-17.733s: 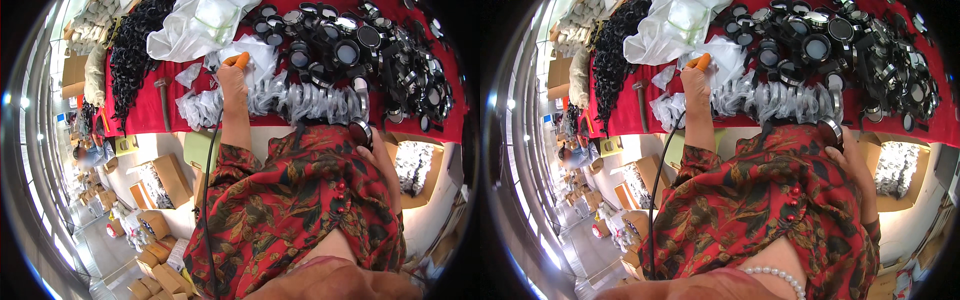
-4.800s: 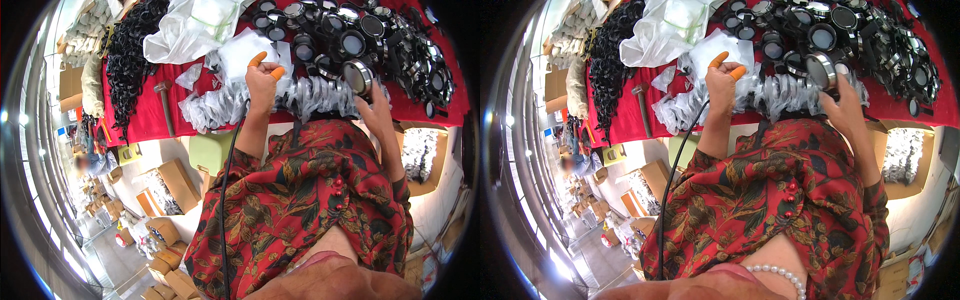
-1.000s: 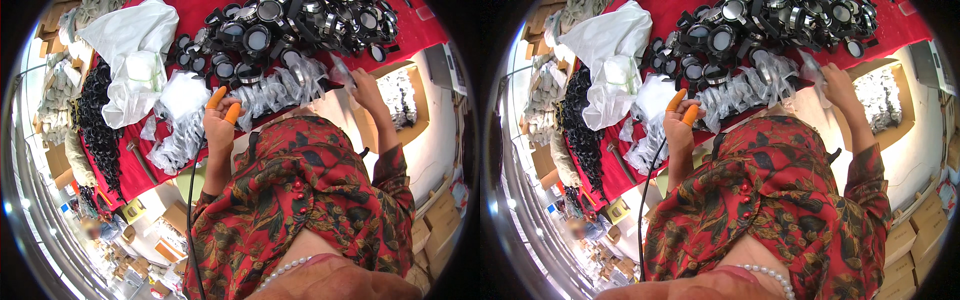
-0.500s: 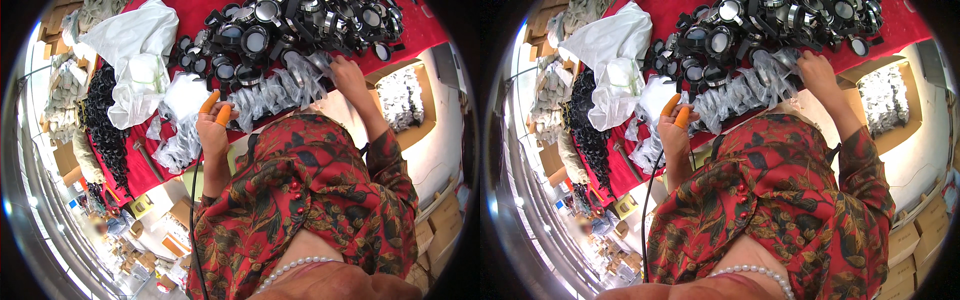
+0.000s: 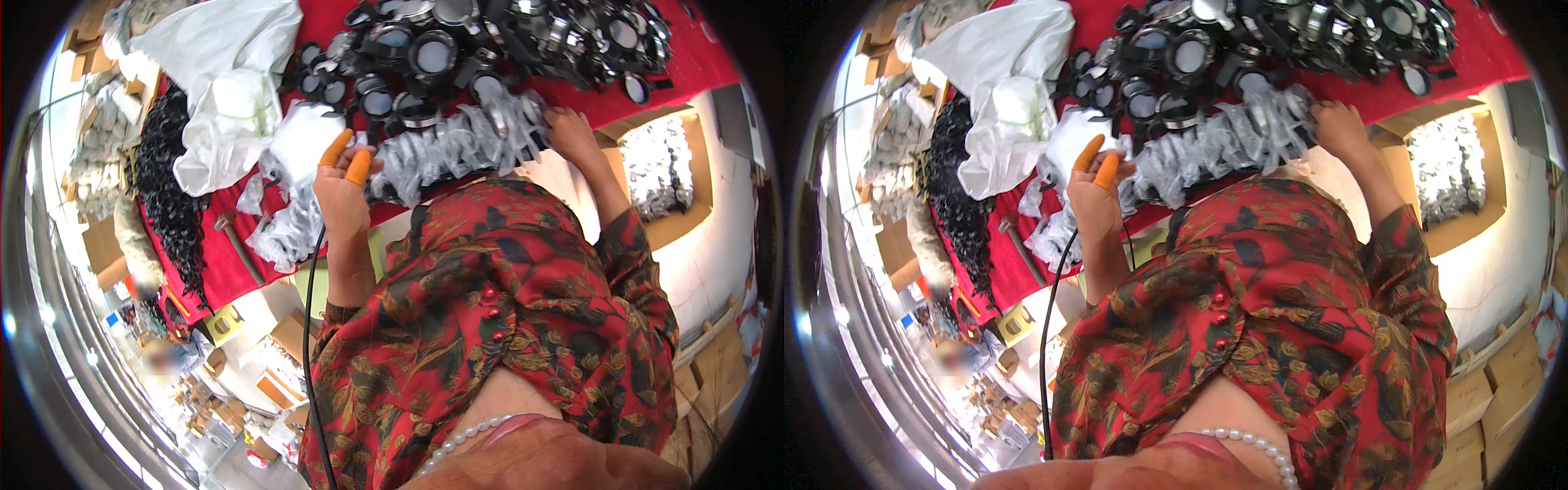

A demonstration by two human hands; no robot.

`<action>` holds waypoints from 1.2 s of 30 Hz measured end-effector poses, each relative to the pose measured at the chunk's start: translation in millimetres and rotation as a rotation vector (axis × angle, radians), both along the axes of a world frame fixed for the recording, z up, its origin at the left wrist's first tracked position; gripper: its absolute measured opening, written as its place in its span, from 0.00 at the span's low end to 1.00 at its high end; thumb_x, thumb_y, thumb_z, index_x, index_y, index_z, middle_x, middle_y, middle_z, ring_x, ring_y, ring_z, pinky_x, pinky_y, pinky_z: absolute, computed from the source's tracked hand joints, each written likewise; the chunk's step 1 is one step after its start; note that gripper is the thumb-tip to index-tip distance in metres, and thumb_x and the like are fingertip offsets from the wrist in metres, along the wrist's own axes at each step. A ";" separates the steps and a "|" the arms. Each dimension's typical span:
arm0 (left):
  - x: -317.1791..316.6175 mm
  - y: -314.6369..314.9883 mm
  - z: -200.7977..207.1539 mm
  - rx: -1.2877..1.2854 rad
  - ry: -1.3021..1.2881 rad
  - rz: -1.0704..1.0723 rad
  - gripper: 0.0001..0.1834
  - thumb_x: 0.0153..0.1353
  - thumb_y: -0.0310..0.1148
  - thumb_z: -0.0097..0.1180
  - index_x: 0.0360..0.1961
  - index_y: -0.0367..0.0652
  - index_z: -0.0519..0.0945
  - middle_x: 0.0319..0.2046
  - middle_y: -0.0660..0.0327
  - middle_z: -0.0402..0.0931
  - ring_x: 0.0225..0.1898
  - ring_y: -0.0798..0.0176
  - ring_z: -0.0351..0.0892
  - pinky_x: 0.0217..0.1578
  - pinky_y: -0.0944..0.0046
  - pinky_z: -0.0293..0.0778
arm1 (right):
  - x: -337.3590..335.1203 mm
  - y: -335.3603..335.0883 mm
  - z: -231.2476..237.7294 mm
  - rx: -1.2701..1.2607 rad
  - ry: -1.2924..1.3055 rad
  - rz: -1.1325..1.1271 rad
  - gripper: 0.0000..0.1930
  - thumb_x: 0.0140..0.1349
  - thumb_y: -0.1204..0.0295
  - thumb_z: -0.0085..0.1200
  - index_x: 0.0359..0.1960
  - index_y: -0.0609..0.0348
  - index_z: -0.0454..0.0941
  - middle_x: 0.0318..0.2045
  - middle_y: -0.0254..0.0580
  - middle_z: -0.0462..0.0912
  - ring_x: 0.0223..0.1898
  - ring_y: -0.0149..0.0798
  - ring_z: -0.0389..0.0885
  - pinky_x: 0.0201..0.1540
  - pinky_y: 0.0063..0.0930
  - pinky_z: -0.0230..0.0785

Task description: Packing round black components into individual plastic bags and grouping them together.

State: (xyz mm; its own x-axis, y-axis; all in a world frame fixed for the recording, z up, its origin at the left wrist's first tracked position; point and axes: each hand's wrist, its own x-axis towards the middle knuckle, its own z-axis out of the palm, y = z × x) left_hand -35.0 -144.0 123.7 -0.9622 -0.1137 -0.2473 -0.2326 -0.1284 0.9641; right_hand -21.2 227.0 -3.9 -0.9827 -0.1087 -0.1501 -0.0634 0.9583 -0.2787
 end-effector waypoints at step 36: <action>-73.0 -146.4 -128.1 -1.013 -0.024 0.172 0.09 0.48 0.30 0.59 0.27 0.33 0.83 0.24 0.48 0.81 0.25 0.54 0.81 0.31 0.58 0.76 | -38.2 -23.1 38.4 -0.121 0.541 -0.392 0.21 0.55 0.61 0.59 0.46 0.62 0.76 0.43 0.51 0.79 0.46 0.54 0.76 0.49 0.42 0.68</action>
